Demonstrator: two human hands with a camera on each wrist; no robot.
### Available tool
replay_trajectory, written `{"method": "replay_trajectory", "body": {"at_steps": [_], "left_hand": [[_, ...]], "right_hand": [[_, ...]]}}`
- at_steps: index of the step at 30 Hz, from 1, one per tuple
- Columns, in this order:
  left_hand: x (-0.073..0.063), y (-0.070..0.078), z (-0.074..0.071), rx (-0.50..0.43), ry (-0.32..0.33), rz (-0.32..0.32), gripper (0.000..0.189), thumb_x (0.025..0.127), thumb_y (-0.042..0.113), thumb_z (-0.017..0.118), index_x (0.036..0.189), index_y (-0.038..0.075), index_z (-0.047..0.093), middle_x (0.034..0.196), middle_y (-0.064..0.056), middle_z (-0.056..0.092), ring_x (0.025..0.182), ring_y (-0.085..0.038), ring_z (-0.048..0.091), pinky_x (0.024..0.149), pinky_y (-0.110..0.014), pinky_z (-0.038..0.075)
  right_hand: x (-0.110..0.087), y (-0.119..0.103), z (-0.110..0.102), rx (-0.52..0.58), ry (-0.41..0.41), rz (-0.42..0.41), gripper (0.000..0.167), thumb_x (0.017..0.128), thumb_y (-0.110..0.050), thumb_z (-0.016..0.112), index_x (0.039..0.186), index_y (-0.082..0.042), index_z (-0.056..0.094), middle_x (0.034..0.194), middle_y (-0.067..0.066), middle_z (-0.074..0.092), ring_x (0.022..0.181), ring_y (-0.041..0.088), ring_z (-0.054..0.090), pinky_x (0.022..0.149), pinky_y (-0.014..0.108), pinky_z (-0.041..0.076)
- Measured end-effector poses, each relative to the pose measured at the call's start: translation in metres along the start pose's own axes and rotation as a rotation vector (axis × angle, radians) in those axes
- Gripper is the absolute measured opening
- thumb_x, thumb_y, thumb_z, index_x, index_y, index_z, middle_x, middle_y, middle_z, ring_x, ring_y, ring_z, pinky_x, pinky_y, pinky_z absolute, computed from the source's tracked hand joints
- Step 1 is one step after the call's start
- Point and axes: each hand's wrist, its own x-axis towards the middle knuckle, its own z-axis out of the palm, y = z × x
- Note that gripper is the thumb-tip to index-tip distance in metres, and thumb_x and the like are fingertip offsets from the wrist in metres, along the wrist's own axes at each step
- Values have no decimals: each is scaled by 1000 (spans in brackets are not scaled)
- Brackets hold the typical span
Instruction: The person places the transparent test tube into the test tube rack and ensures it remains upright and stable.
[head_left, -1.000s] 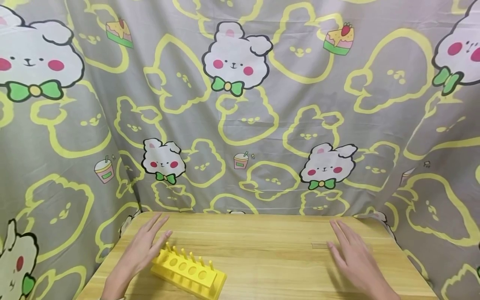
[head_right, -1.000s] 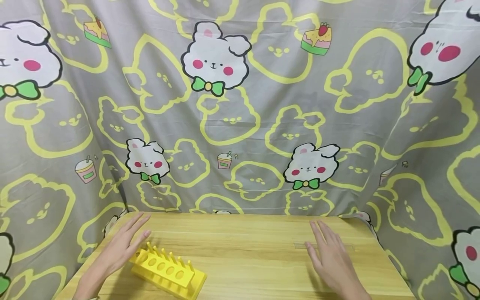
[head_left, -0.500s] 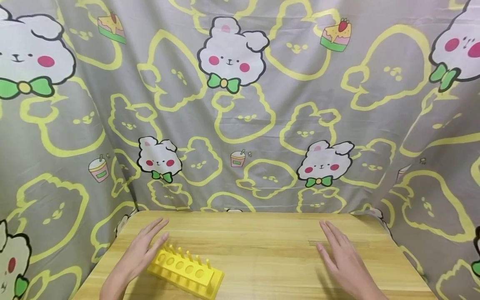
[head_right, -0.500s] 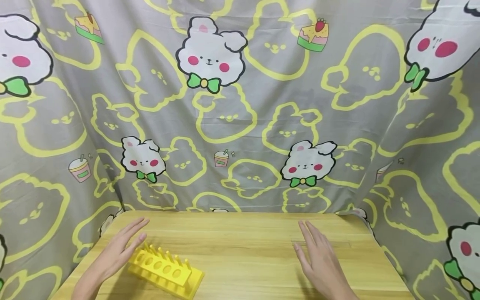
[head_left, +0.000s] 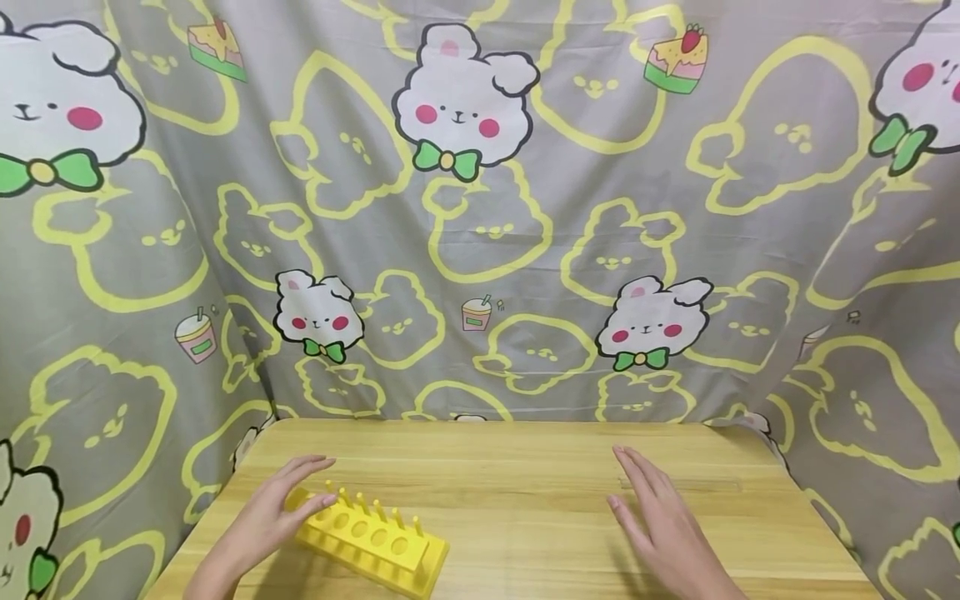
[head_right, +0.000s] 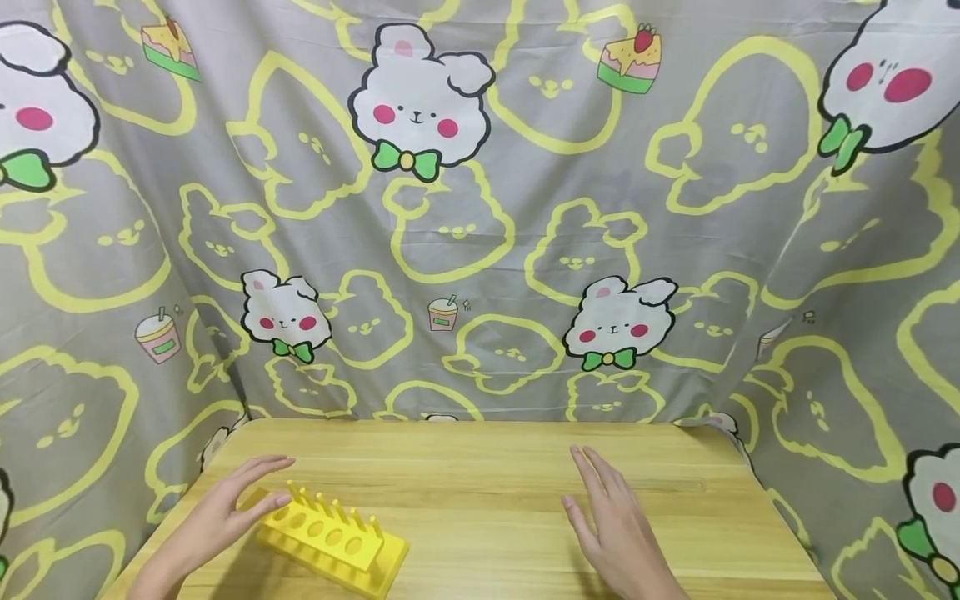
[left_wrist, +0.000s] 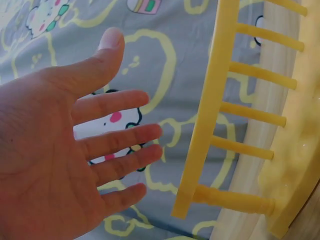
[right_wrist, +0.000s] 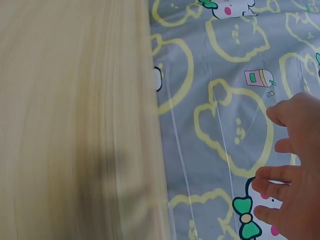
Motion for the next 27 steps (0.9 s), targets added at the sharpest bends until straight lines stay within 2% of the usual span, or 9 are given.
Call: {"method": "replay_trajectory", "body": {"at_steps": [5,9,11,14,17,20,23,27], "left_hand": [[-6,-8,-4,33,-9,45,50,81,28,87,126,12,71,128,-10,66,116,-41,62,90,-57,56],[-9,-14,-7,47,-21,81,53,72,31,91,120,17,74,123,-4,67,111,-22,65,85,-39,60],[-9,-16,-7,35,-23,111,53,70,30,91,119,18,75,121,-3,67,111,-13,63,85,-35,60],[-8,-19,-5,13,-22,158,53,68,26,92,118,16,75,119,-3,66,109,-7,61,84,-31,59],[-6,-21,-3,-6,-39,194,54,66,22,93,116,11,75,116,-6,65,106,-7,60,82,-30,59],[-5,-21,0,-26,-78,192,53,66,20,93,115,6,75,113,-8,64,102,-9,60,79,-31,59],[-3,-21,3,-24,-114,175,50,68,22,92,112,7,76,112,-7,64,100,-10,60,78,-34,59],[-3,-23,6,-1,-113,186,46,67,20,92,108,7,76,111,-5,63,100,-9,60,77,-35,59]], "right_hand": [[2,-13,8,54,-22,13,66,101,-20,67,159,-16,37,155,12,45,137,37,46,101,66,48],[3,-23,15,88,-36,4,62,102,-24,66,158,-17,40,153,10,48,136,33,48,101,63,50],[4,-28,17,102,-30,-2,62,101,-24,68,157,-18,41,152,9,50,136,31,49,101,61,51],[5,-35,19,120,-24,-12,63,99,-21,71,155,-20,43,150,6,51,135,28,50,101,58,52],[8,-43,21,146,-24,-20,65,97,-20,74,155,-22,44,149,1,52,133,25,52,100,54,54],[11,-53,23,189,-23,-25,65,96,-18,75,154,-23,45,146,-3,54,129,23,56,96,52,57],[15,-64,26,223,-32,-44,64,96,-19,75,153,-23,45,143,-6,55,123,19,59,92,49,59],[19,-79,33,273,-72,-40,65,95,-21,77,152,-25,46,140,-12,56,118,13,59,91,44,59]]}}
